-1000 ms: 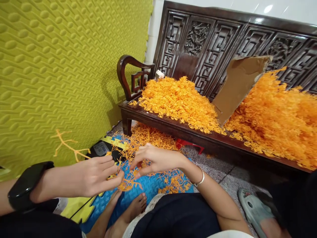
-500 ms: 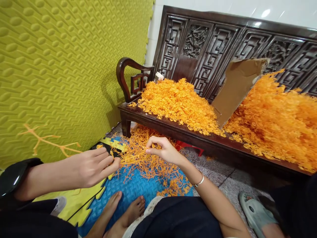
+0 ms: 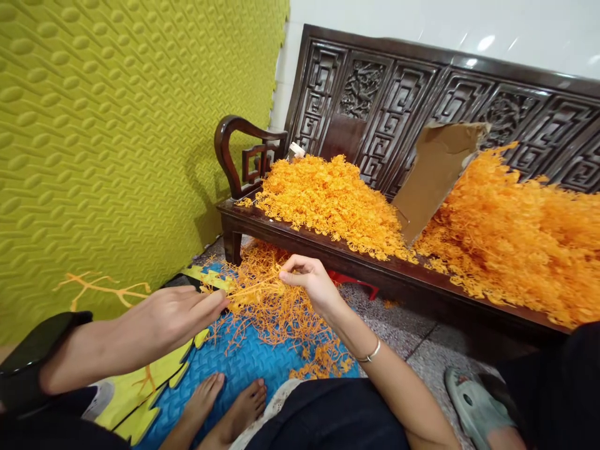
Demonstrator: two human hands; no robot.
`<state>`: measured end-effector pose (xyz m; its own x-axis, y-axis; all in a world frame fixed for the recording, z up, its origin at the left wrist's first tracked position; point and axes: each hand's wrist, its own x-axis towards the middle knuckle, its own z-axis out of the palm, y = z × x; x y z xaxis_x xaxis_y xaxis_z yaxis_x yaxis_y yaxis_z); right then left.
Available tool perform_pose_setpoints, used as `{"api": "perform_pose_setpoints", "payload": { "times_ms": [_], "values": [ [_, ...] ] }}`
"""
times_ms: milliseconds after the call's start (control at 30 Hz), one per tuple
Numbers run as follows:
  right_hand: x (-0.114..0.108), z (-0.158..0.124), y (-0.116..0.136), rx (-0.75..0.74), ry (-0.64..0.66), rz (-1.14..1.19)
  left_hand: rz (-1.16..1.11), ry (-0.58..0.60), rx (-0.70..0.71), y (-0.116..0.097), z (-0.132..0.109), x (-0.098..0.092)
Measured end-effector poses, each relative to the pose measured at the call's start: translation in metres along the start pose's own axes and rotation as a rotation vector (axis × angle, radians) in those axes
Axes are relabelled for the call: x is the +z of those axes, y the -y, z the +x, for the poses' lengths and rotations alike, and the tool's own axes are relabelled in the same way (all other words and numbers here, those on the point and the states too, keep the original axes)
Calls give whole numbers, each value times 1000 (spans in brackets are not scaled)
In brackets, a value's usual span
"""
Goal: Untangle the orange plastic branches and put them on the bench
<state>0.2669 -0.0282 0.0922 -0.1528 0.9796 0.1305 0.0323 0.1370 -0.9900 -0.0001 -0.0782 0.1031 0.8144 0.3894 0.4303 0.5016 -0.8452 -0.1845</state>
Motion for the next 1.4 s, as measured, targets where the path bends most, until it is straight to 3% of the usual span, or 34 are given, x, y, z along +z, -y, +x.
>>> {"api": "perform_pose_setpoints", "payload": {
  "times_ms": [100,167,267,367,533,633,767,933,1067,1233,1400],
  "values": [
    [-45,12,-9,-138,-364,-46,-27,-75,-61,7,-11,7],
    [-74,22,-18,-187,-462,-78,-57,-78,-101,11,-18,14],
    [-97,46,-30,-248,-467,-287,-95,16,-128,13,-23,23],
    [-103,85,-35,-300,-460,-575,-85,114,-150,9,-23,27],
    [-111,147,-37,-277,-485,-804,-47,89,-121,6,-23,20],
    [-115,160,-40,-269,-525,-906,-46,34,-95,6,-26,14],
    [-115,158,-41,-262,-527,-963,-68,-3,-131,7,-26,11],
    [-103,146,-27,-295,-507,-906,-316,70,-387,6,-18,9],
    [-73,118,-7,-349,-402,-786,-552,55,-526,3,-7,3],
    [-8,44,12,-348,-66,-350,-695,14,-586,0,2,0],
    [37,-8,18,-101,240,-226,-714,15,-577,-2,5,2]
  ]
}}
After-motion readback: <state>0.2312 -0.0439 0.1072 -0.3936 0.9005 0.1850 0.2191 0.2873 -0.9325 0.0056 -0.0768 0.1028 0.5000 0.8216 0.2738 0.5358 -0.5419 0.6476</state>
